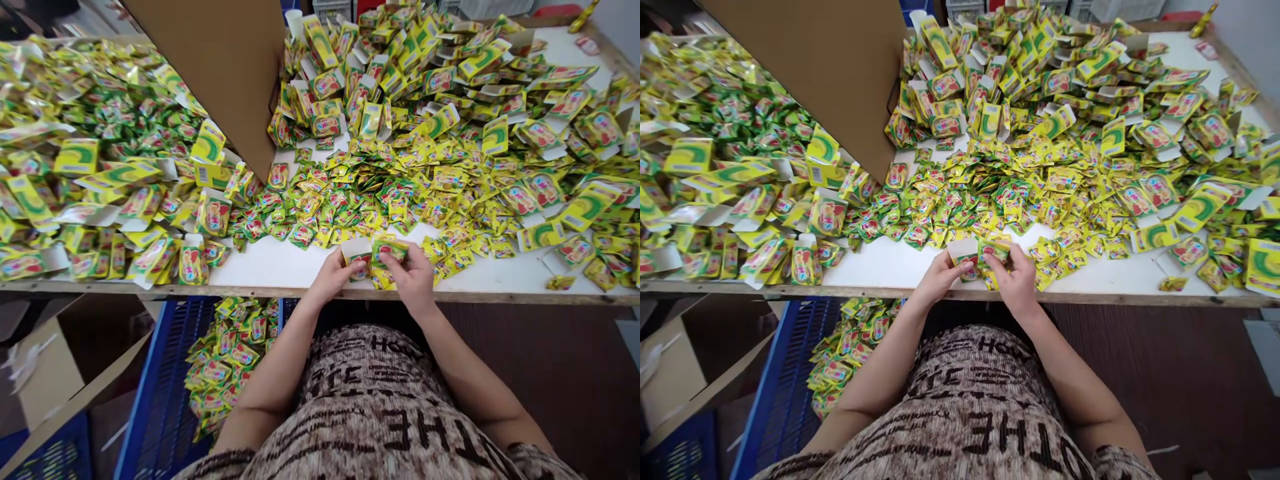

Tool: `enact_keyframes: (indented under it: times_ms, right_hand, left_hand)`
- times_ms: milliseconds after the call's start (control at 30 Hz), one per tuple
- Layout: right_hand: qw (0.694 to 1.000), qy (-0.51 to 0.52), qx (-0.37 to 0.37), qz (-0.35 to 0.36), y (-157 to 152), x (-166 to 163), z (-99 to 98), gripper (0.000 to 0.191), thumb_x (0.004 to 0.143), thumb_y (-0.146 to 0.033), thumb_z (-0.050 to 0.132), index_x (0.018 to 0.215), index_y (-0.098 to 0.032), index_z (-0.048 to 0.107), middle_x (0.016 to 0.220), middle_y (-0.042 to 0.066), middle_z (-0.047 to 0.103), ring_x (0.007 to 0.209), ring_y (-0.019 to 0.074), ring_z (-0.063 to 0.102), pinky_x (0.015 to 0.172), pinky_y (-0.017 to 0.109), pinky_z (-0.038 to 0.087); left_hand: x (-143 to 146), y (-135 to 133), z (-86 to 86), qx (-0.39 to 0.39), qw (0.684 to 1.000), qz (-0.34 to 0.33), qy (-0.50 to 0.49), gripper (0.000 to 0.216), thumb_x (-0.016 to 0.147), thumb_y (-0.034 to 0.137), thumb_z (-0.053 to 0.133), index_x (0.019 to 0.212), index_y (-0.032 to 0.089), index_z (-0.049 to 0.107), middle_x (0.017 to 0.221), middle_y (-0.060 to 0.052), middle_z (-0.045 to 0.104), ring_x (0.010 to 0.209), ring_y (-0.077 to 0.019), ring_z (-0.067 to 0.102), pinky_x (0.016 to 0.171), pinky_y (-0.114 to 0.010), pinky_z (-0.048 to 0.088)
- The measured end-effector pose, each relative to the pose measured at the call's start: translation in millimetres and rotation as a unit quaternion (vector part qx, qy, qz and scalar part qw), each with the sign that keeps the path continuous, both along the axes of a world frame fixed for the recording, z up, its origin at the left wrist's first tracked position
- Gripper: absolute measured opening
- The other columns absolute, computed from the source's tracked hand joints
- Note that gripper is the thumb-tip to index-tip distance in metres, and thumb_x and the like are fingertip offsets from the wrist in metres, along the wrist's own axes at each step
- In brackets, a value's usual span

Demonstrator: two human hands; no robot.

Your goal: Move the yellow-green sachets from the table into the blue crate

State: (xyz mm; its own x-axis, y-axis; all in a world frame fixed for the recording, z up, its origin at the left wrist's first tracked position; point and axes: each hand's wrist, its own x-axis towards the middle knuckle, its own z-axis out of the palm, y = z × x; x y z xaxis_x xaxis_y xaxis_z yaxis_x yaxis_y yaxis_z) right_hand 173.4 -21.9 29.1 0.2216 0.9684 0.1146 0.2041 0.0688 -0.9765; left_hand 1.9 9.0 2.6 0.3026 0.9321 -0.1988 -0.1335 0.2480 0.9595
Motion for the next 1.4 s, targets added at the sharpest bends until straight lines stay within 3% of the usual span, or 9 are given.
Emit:
enact_keyframes:
  times_ms: [133, 233, 333, 533, 733, 833, 967, 1100, 1400]
  right_hand:
    - [0.985, -0.137, 0.09, 0.046, 14, 8, 20.8, 0.019, 0.091, -0.04, 0.066, 0.103, -0.026, 0.07, 0.104, 0.006, 0.072, 0.1, 0.0246, 0.067, 0.092, 0.042, 0.055]
    - [0.95, -0.226, 0.179, 0.117, 22, 11, 21.2, 0.012, 0.094, -0.031, 0.063, 0.101, -0.027, 0.071, 0.101, 0.006, 0.074, 0.099, 0.0243, 0.066, 0.093, 0.045, 0.054]
    - [0.93, -0.223, 0.273, 0.105, 23, 11, 16.1, 0.015, 0.092, -0.024, 0.066, 0.106, -0.025, 0.07, 0.098, 0.006, 0.073, 0.093, 0.0232, 0.067, 0.085, 0.043, 0.055]
    - [0.914, -0.263, 0.289, 0.108, 16, 8, 13.5, 0.02, 0.092, -0.019, 0.065, 0.111, -0.024, 0.067, 0.098, 0.008, 0.072, 0.093, 0.023, 0.067, 0.083, 0.041, 0.056]
    - [0.905, -0.259, 0.336, 0.028, 14, 7, 20.8, 0.026, 0.089, -0.016, 0.067, 0.114, -0.025, 0.064, 0.097, 0.008, 0.071, 0.092, 0.0235, 0.068, 0.081, 0.041, 0.057]
    - [0.881, -0.298, 0.354, 0.096, 15, 12, 14.9, 0.031, 0.09, -0.013, 0.063, 0.119, -0.024, 0.062, 0.101, 0.008, 0.072, 0.094, 0.023, 0.067, 0.084, 0.04, 0.057]
    - [0.86, -0.379, 0.302, 0.159, 11, 17, 17.5, 0.029, 0.091, -0.014, 0.059, 0.119, -0.02, 0.063, 0.105, 0.01, 0.072, 0.098, 0.0246, 0.065, 0.09, 0.04, 0.053]
    - [0.859, -0.437, 0.204, 0.173, 13, 13, 41.8, 0.019, 0.095, -0.022, 0.056, 0.109, -0.017, 0.067, 0.095, 0.009, 0.069, 0.09, 0.0227, 0.064, 0.08, 0.034, 0.049]
    - [0.759, -0.524, 0.005, 0.386, 32, 9, 91.7, 0.013, 0.091, -0.014, 0.053, 0.09, -0.019, 0.066, 0.09, 0.006, 0.059, 0.072, 0.016, 0.052, 0.062, 0.029, 0.031]
  left_hand:
    - [3, 5, 2.2, 0.043, 0.997, -0.054, 0.023, 0.051, 0.075, 0.042, 0.081, 0.116, 0.017, 0.063, 0.114, -0.007, 0.071, 0.105, -0.0229, 0.064, 0.096, -0.035, 0.05]
    - [5, 5, 6.8, 0.078, 0.993, -0.073, 0.058, 0.048, 0.077, 0.042, 0.078, 0.114, 0.016, 0.063, 0.111, -0.007, 0.07, 0.102, -0.0222, 0.062, 0.094, -0.034, 0.049]
    - [5, 3, 11.1, 0.092, 0.988, -0.107, 0.063, 0.047, 0.081, 0.044, 0.075, 0.116, 0.015, 0.064, 0.11, -0.008, 0.069, 0.101, -0.0228, 0.062, 0.093, -0.035, 0.049]
    - [5, 2, 9.5, 0.092, 0.992, -0.085, 0.034, 0.048, 0.08, 0.043, 0.076, 0.118, 0.016, 0.064, 0.118, -0.009, 0.068, 0.107, -0.0231, 0.06, 0.099, -0.035, 0.046]
    - [4, 0, 6.2, 0.054, 0.991, -0.121, -0.002, 0.042, 0.079, 0.043, 0.077, 0.107, 0.015, 0.065, 0.1, -0.005, 0.067, 0.093, -0.0196, 0.06, 0.088, -0.031, 0.048]
    - [5, 0, 4.3, 0.049, 0.993, -0.108, -0.005, 0.042, 0.076, 0.043, 0.079, 0.104, 0.014, 0.067, 0.099, -0.006, 0.067, 0.095, -0.0211, 0.061, 0.091, -0.034, 0.047]
    - [8, -2, 2.5, 0.057, 0.995, -0.078, -0.036, 0.047, 0.076, 0.046, 0.079, 0.11, 0.016, 0.067, 0.111, -0.008, 0.067, 0.107, -0.0243, 0.06, 0.102, -0.038, 0.044]
    - [11, -4, -1.3, 0.061, 0.994, -0.082, -0.033, 0.049, 0.076, 0.053, 0.077, 0.106, 0.015, 0.067, 0.104, -0.008, 0.067, 0.103, -0.0241, 0.06, 0.096, -0.036, 0.047]
    - [7, -16, 2.4, 0.042, 0.993, -0.078, -0.073, 0.041, 0.078, 0.042, 0.079, 0.107, 0.016, 0.067, 0.1, -0.005, 0.067, 0.096, -0.0197, 0.06, 0.091, -0.031, 0.046]
